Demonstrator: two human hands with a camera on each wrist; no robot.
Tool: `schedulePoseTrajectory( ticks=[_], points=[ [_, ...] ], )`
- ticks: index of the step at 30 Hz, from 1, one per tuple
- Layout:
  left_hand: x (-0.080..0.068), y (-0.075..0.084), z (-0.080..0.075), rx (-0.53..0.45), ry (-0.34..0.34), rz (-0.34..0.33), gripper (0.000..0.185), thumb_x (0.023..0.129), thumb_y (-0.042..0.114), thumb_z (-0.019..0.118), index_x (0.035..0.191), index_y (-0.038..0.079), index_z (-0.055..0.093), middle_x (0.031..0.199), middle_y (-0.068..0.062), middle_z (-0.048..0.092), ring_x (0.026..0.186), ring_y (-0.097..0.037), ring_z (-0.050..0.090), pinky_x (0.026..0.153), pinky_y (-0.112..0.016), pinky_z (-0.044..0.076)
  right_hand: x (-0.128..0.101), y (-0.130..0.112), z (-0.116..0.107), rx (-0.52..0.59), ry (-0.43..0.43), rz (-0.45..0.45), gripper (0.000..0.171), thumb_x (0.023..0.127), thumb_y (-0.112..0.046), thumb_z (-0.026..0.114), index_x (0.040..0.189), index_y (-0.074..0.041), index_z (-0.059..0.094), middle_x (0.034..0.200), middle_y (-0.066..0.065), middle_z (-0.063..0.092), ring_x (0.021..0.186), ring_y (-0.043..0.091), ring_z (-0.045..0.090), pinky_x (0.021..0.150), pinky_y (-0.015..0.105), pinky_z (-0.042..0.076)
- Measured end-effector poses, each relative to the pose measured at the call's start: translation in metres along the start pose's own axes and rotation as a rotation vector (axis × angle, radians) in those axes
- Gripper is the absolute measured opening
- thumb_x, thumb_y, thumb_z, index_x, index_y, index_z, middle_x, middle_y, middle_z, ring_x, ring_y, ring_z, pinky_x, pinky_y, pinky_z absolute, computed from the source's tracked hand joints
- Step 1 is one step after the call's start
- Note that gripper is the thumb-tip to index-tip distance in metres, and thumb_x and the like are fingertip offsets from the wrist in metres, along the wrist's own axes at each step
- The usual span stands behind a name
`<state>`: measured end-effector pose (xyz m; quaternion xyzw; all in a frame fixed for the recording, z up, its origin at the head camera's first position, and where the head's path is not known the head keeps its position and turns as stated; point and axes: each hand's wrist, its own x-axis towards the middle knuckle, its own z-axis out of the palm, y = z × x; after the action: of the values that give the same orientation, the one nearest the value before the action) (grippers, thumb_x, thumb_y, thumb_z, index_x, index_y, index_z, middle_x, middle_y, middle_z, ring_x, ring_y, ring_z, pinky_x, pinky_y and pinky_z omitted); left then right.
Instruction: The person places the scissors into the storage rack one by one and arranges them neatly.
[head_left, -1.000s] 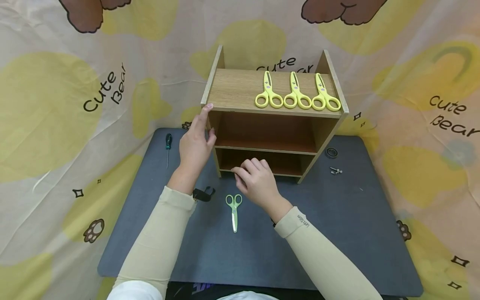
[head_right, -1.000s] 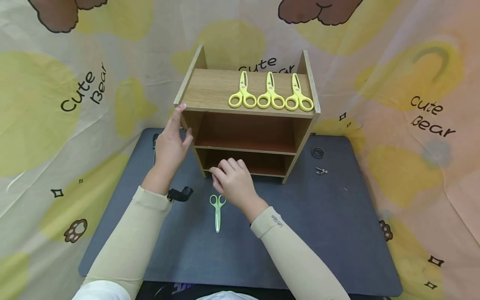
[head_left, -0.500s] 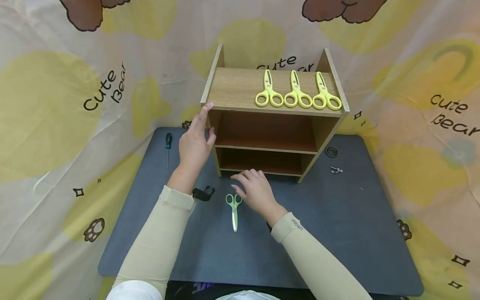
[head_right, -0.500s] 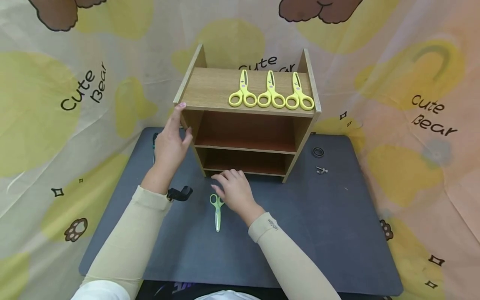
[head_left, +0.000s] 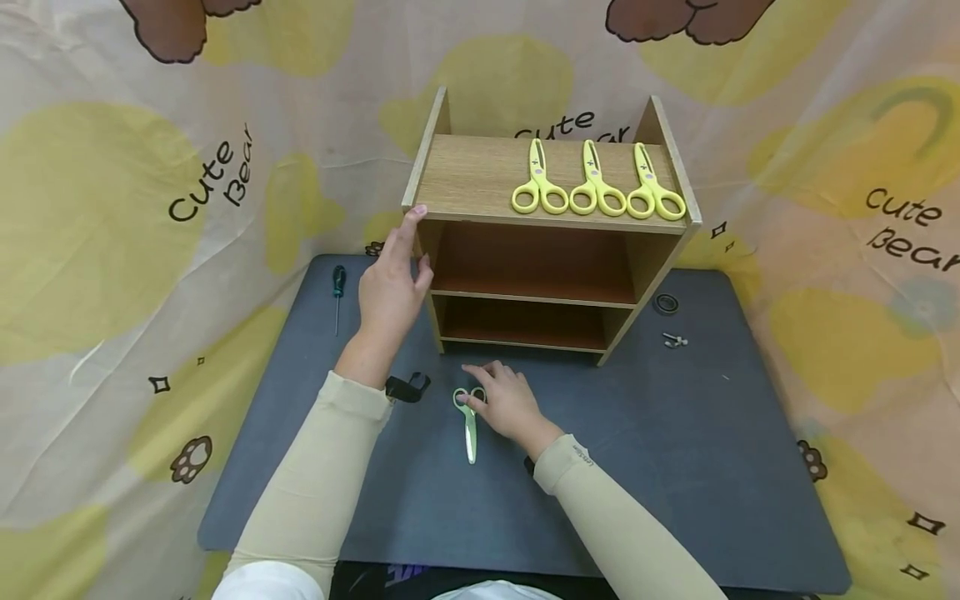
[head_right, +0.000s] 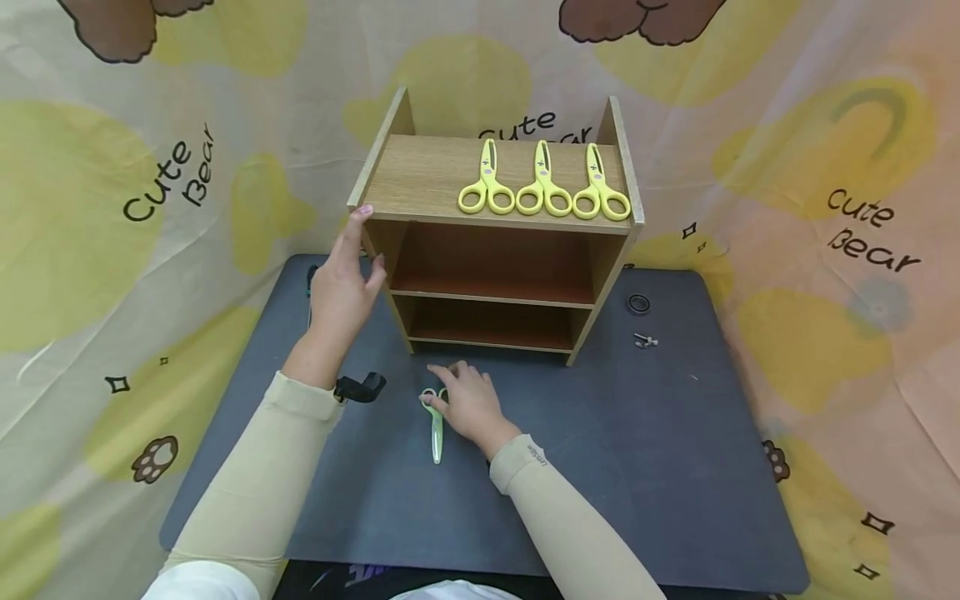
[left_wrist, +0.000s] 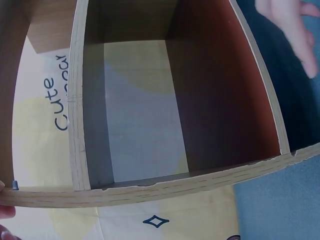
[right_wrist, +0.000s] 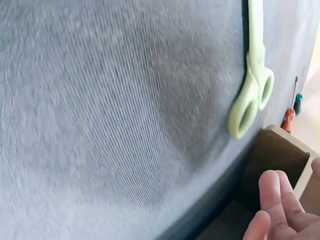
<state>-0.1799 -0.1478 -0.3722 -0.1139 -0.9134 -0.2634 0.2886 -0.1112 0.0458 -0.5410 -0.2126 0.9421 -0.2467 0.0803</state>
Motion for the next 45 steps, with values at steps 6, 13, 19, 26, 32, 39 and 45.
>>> schedulePoseTrajectory(
  ticks=[6, 13, 19, 26, 32, 39, 45],
  points=[
    [0.001, 0.000, 0.002, 0.007, -0.001, -0.001, 0.062, 0.103, 0.009, 0.062, 0.155, 0.029, 0.036, 0.125, -0.017, 0.063, 0.050, -0.026, 0.042, 0.050, -0.038, 0.036, -0.002, 0.006, 0.015, 0.000, 0.008, 0.008, 0.059, 0.100, -0.046, 0.069, 0.153, -0.025, 0.054, 0.137, 0.014, 0.057, 0.124, 0.033, 0.056, 0.105, 0.057, 0.043],
    [0.000, -0.001, 0.003, 0.004, 0.010, 0.006, 0.060, 0.103, 0.009, 0.062, 0.155, 0.028, 0.038, 0.123, -0.016, 0.063, 0.052, -0.027, 0.043, 0.051, -0.039, 0.037, -0.006, 0.013, 0.030, -0.082, -0.041, -0.016, 0.051, 0.105, -0.040, 0.064, 0.153, -0.026, 0.056, 0.148, 0.014, 0.053, 0.128, 0.033, 0.052, 0.105, 0.055, 0.044],
    [0.001, -0.001, 0.002, 0.005, 0.022, 0.017, 0.061, 0.103, 0.009, 0.062, 0.155, 0.027, 0.038, 0.123, -0.016, 0.063, 0.051, -0.027, 0.043, 0.050, -0.039, 0.036, -0.007, 0.018, 0.035, -0.149, -0.061, -0.066, 0.041, 0.110, -0.021, 0.053, 0.149, -0.030, 0.061, 0.153, 0.010, 0.051, 0.131, 0.031, 0.050, 0.106, 0.053, 0.045],
    [0.001, -0.001, 0.003, 0.011, 0.019, 0.015, 0.061, 0.103, 0.009, 0.062, 0.156, 0.028, 0.037, 0.122, -0.016, 0.063, 0.052, -0.027, 0.043, 0.051, -0.038, 0.036, -0.005, 0.029, 0.039, -0.205, -0.037, -0.139, 0.037, 0.109, -0.016, 0.054, 0.142, -0.028, 0.066, 0.145, 0.006, 0.058, 0.128, 0.028, 0.053, 0.101, 0.049, 0.048],
    [0.001, 0.000, 0.003, 0.025, -0.015, -0.009, 0.062, 0.104, 0.011, 0.061, 0.157, 0.029, 0.035, 0.131, -0.015, 0.062, 0.052, -0.027, 0.043, 0.051, -0.038, 0.037, -0.007, 0.035, 0.039, -0.204, 0.017, -0.173, 0.030, 0.103, -0.016, 0.067, 0.132, -0.023, 0.073, 0.124, 0.005, 0.063, 0.113, 0.024, 0.057, 0.094, 0.044, 0.050],
    [0.001, 0.002, 0.002, 0.037, -0.027, -0.026, 0.063, 0.104, 0.011, 0.062, 0.156, 0.032, 0.033, 0.129, -0.015, 0.062, 0.052, -0.026, 0.043, 0.051, -0.038, 0.037, -0.010, 0.044, 0.034, -0.111, -0.015, -0.224, 0.036, 0.095, -0.014, 0.077, 0.130, -0.020, 0.071, 0.113, 0.006, 0.058, 0.098, 0.022, 0.057, 0.091, 0.041, 0.050],
    [0.001, 0.001, 0.003, 0.036, -0.021, -0.024, 0.064, 0.104, 0.009, 0.062, 0.156, 0.032, 0.033, 0.126, -0.015, 0.062, 0.052, -0.027, 0.043, 0.052, -0.038, 0.036, -0.014, 0.047, 0.026, 0.038, -0.088, -0.230, 0.039, 0.094, -0.013, 0.078, 0.132, -0.015, 0.069, 0.115, 0.007, 0.061, 0.100, 0.023, 0.062, 0.091, 0.042, 0.052]
  ],
)
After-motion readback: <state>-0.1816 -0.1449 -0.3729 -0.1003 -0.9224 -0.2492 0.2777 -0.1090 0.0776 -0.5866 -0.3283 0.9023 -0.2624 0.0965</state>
